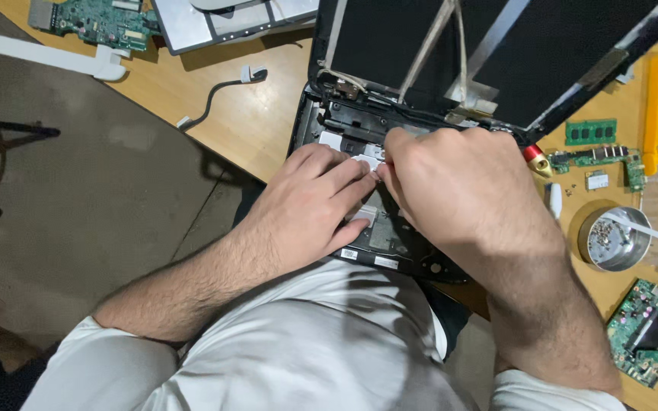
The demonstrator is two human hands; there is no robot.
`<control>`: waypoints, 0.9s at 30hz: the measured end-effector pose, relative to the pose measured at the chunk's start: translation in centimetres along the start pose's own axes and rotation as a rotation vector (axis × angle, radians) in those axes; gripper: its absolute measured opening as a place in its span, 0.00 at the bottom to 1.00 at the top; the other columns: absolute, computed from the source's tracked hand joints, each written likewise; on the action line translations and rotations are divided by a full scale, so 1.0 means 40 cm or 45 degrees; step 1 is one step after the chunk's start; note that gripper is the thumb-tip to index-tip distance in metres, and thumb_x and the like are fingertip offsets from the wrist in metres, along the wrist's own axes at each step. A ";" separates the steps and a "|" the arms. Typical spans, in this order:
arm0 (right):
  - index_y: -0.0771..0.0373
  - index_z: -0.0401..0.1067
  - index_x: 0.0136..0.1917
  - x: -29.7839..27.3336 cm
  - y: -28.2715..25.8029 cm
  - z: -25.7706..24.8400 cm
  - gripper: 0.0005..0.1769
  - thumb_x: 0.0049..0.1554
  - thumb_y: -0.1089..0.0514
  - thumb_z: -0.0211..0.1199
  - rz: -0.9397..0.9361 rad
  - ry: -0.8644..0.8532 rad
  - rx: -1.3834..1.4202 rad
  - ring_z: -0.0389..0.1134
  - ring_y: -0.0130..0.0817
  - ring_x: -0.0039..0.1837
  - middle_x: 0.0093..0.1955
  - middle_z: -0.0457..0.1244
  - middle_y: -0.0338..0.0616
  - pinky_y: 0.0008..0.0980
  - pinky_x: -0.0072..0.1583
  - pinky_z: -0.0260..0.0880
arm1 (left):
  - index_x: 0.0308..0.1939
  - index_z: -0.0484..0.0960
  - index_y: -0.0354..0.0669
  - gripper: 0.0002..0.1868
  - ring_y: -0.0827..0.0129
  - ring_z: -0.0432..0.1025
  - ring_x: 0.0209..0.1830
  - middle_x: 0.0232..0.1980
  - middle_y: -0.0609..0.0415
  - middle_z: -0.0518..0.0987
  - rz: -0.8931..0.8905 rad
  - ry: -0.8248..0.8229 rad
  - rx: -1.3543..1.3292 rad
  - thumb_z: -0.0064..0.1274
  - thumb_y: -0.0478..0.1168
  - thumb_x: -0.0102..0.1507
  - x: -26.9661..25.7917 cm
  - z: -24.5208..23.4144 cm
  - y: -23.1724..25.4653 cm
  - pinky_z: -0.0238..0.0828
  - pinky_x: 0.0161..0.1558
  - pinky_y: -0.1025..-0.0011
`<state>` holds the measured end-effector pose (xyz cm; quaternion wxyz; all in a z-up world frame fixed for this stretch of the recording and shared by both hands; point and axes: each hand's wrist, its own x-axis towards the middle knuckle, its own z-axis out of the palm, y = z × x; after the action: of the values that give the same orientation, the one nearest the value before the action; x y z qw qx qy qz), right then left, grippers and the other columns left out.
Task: The person removes a motherboard from a disassembled laptop, places it on the table, and then uses a screwdriver to tighten screws on the laptop's internal chassis. They then pick up the motherboard again and place it back into the laptop.
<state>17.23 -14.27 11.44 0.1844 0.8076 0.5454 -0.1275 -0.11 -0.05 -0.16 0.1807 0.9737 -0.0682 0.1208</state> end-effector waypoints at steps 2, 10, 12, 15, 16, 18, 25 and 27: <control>0.50 0.79 0.59 -0.006 -0.003 0.008 0.19 0.83 0.38 0.57 0.020 0.001 0.024 0.84 0.69 0.48 0.44 0.79 0.50 0.67 0.47 0.82 | 0.77 0.87 0.44 0.36 0.48 0.74 0.61 0.64 0.55 0.84 0.010 0.002 0.000 0.72 0.61 0.72 -0.001 0.005 0.001 0.74 0.71 0.47; 0.50 0.72 0.64 -0.123 0.044 -0.031 0.18 0.81 0.36 0.65 0.104 0.243 0.140 0.82 0.56 0.40 0.46 0.79 0.35 0.64 0.37 0.79 | 0.72 0.82 0.34 0.38 0.45 0.78 0.74 0.73 0.38 0.85 -0.181 -0.049 -0.339 0.80 0.53 0.68 0.004 -0.015 0.007 0.69 0.83 0.42; 0.48 0.73 0.64 -0.198 0.068 -0.019 0.17 0.82 0.36 0.69 0.122 0.334 0.109 0.80 0.52 0.39 0.43 0.77 0.32 0.59 0.38 0.75 | 0.81 0.74 0.33 0.45 0.43 0.76 0.79 0.79 0.35 0.82 -0.226 -0.007 -0.493 0.81 0.52 0.68 0.000 -0.035 0.002 0.71 0.84 0.43; 0.50 0.79 0.59 -0.269 0.088 0.028 0.17 0.79 0.41 0.83 0.045 0.577 0.157 0.75 0.40 0.38 0.39 0.74 0.33 0.48 0.39 0.71 | 0.89 0.65 0.33 0.55 0.43 0.76 0.83 0.85 0.33 0.79 -0.293 0.139 -0.661 0.83 0.50 0.69 -0.026 -0.041 -0.013 0.74 0.86 0.43; 0.55 0.85 0.55 -0.287 0.092 0.051 0.19 0.76 0.46 0.93 -0.041 0.725 0.240 0.73 0.33 0.36 0.39 0.73 0.36 0.43 0.38 0.71 | 0.89 0.64 0.33 0.56 0.44 0.78 0.83 0.85 0.34 0.78 -0.309 0.239 -0.681 0.84 0.50 0.69 -0.039 -0.038 -0.018 0.75 0.87 0.43; 0.61 0.86 0.57 -0.300 0.076 0.068 0.15 0.71 0.52 0.90 -0.043 0.762 0.566 0.78 0.35 0.42 0.45 0.77 0.43 0.39 0.42 0.77 | 0.88 0.65 0.34 0.53 0.48 0.80 0.78 0.79 0.37 0.81 -0.294 0.349 -0.688 0.85 0.48 0.70 -0.056 -0.043 -0.028 0.78 0.85 0.47; 0.81 0.68 0.62 -0.427 -0.012 0.450 0.15 0.66 0.75 0.71 0.189 1.252 1.548 0.70 0.47 0.45 0.54 0.68 0.68 0.44 0.53 0.75 | 0.80 0.72 0.33 0.46 0.49 0.75 0.72 0.71 0.40 0.83 -0.368 0.464 -0.456 0.86 0.46 0.69 -0.138 -0.030 -0.076 0.78 0.73 0.54; 0.75 0.70 0.60 -0.421 -0.069 0.527 0.15 0.69 0.63 0.72 0.294 1.419 1.619 0.69 0.44 0.41 0.52 0.67 0.61 0.44 0.52 0.76 | 0.80 0.71 0.35 0.45 0.52 0.75 0.67 0.70 0.41 0.81 -0.402 0.452 -0.507 0.86 0.43 0.69 -0.160 -0.024 -0.084 0.76 0.68 0.57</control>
<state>8.30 -36.60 -1.11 -0.5875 0.7528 0.2956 0.0261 -5.86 3.99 -2.09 0.3935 0.8814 0.0941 0.2437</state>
